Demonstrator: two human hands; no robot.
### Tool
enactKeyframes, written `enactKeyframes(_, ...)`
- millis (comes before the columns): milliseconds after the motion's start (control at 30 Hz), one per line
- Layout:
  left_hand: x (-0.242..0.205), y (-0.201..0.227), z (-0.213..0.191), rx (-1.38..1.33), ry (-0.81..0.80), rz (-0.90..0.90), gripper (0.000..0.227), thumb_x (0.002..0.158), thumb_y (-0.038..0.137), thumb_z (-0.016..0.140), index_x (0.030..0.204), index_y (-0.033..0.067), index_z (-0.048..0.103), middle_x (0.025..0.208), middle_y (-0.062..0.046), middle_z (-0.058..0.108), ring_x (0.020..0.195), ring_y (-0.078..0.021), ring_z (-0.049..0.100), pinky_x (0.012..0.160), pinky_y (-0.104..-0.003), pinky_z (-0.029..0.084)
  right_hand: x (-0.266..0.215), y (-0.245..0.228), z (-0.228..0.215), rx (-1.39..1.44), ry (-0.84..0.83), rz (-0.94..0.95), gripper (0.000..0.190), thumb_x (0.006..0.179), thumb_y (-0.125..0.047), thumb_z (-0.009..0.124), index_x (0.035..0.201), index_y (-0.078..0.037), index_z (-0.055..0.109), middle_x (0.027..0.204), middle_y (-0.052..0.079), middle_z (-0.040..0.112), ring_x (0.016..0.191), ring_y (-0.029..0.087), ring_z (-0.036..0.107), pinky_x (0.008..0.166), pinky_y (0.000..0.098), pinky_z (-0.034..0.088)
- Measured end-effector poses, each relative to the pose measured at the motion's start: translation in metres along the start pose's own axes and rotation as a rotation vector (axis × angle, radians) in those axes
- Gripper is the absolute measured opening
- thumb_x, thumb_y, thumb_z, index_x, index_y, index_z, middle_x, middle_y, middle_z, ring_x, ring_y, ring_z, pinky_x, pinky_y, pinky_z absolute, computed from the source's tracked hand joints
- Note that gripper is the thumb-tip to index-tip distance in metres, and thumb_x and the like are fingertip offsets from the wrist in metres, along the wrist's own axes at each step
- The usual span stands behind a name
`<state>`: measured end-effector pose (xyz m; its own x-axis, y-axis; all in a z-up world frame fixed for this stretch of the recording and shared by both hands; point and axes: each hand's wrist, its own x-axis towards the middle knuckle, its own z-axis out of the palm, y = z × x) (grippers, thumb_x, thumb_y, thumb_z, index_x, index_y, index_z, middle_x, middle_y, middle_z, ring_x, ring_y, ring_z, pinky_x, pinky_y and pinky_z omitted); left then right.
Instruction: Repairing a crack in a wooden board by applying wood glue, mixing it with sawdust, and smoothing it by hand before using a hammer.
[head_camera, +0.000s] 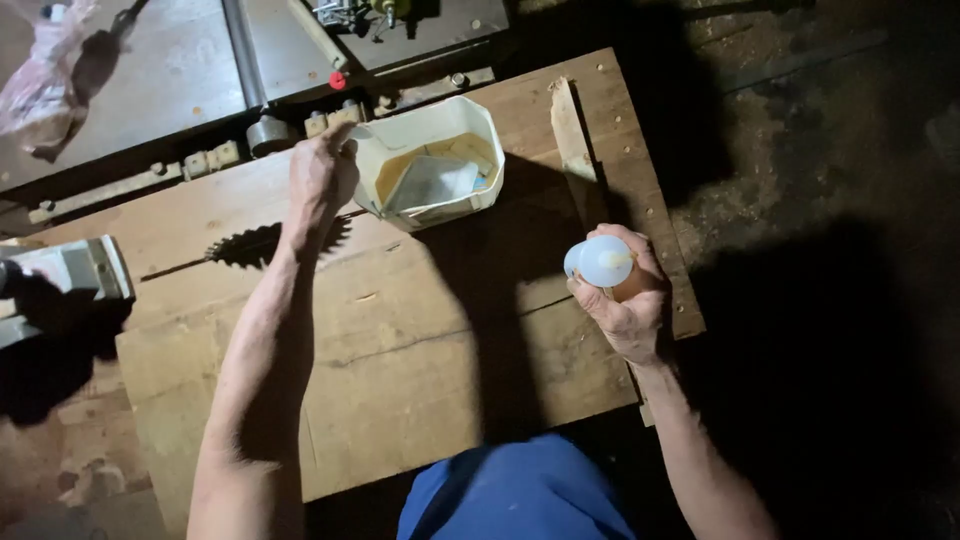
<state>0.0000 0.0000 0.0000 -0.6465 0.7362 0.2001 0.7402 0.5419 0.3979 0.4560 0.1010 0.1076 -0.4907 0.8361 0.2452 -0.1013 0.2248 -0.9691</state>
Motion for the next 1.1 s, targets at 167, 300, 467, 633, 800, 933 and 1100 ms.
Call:
enactKeyframes(167, 0.015, 0.04, -0.035, 0.215, 0.03, 0.169, 0.035, 0.091, 0.026, 0.081, 0.124, 0.021, 0.07, 0.097, -0.019, 0.07, 0.087, -0.0399, 0.065, 0.069, -0.049, 0.052, 0.017, 0.001, -0.018, -0.071, 0.015, 0.074, 0.058, 0.079, -0.004, 0.085, 0.131, 0.0, 0.06, 0.121, 0.016, 0.064, 0.11, 0.02, 0.062, 0.094, 0.034, 0.053)
enactKeyframes(300, 0.008, 0.111, -0.058, 0.05, -0.076, 0.488, 0.021, 0.095, 0.019, 0.077, 0.114, 0.0112, 0.075, 0.099, -0.013, 0.061, 0.079, -0.0359, 0.063, 0.059, -0.047, 0.048, 0.027, 0.005, -0.028, -0.138, -0.016, 0.186, 0.058, 0.083, -0.01, 0.082, 0.134, -0.007, 0.057, 0.132, 0.017, 0.064, 0.115, 0.025, 0.068, 0.101, 0.0325, 0.057)
enactKeyframes(467, 0.018, 0.094, 0.024, 0.298, -0.547, 0.473, 0.057, 0.094, 0.055, 0.069, 0.133, 0.0127, 0.067, 0.099, -0.015, 0.066, 0.081, -0.0279, 0.062, 0.067, -0.043, 0.058, 0.028, 0.014, -0.026, -0.071, -0.028, 0.187, 0.054, 0.084, -0.009, 0.081, 0.133, -0.006, 0.056, 0.133, 0.015, 0.06, 0.116, 0.025, 0.064, 0.1, 0.0337, 0.058)
enactKeyframes(633, 0.026, 0.114, 0.018, 0.205, -0.833, 0.21, 0.052, 0.091, 0.033, 0.066, 0.14, 0.0184, 0.061, 0.111, -0.018, 0.073, 0.093, -0.0347, 0.07, 0.079, -0.05, 0.059, 0.017, 0.021, -0.037, -0.129, -0.029, 0.222, 0.052, 0.085, -0.011, 0.081, 0.132, -0.006, 0.057, 0.129, 0.014, 0.063, 0.109, 0.025, 0.067, 0.096, 0.0324, 0.059)
enactKeyframes(800, 0.015, 0.105, 0.021, 0.297, -0.64, 0.433, 0.018, 0.095, 0.02, 0.048, 0.091, 0.0232, 0.064, 0.076, -0.005, 0.068, 0.066, -0.0266, 0.068, 0.052, -0.041, 0.054, 0.011, 0.02, -0.029, -0.11, -0.031, 0.247, 0.051, 0.084, -0.011, 0.082, 0.13, -0.008, 0.059, 0.129, 0.01, 0.061, 0.108, 0.024, 0.066, 0.093, 0.0316, 0.059)
enactKeyframes(933, 0.011, 0.126, -0.028, 0.098, -0.201, 0.621, 0.02, 0.111, 0.035, 0.065, 0.113, 0.0221, 0.081, 0.075, -0.004, 0.067, 0.047, -0.0211, 0.06, 0.032, -0.035, 0.043, 0.007, 0.019, -0.029, -0.184, -0.025, 0.196, 0.054, 0.081, -0.01, 0.083, 0.13, -0.007, 0.06, 0.129, 0.012, 0.063, 0.108, 0.022, 0.066, 0.095, 0.0301, 0.055)
enactKeyframes(1100, -0.004, 0.146, -0.105, 0.092, -0.029, 0.531, 0.024, 0.102, 0.021, 0.072, 0.125, 0.0162, 0.072, 0.094, -0.008, 0.07, 0.077, -0.0274, 0.064, 0.068, -0.037, 0.051, 0.003, 0.026, -0.024, -0.193, -0.022, 0.246, 0.058, 0.082, -0.011, 0.081, 0.134, -0.002, 0.058, 0.131, 0.02, 0.066, 0.115, 0.024, 0.067, 0.104, 0.0335, 0.055)
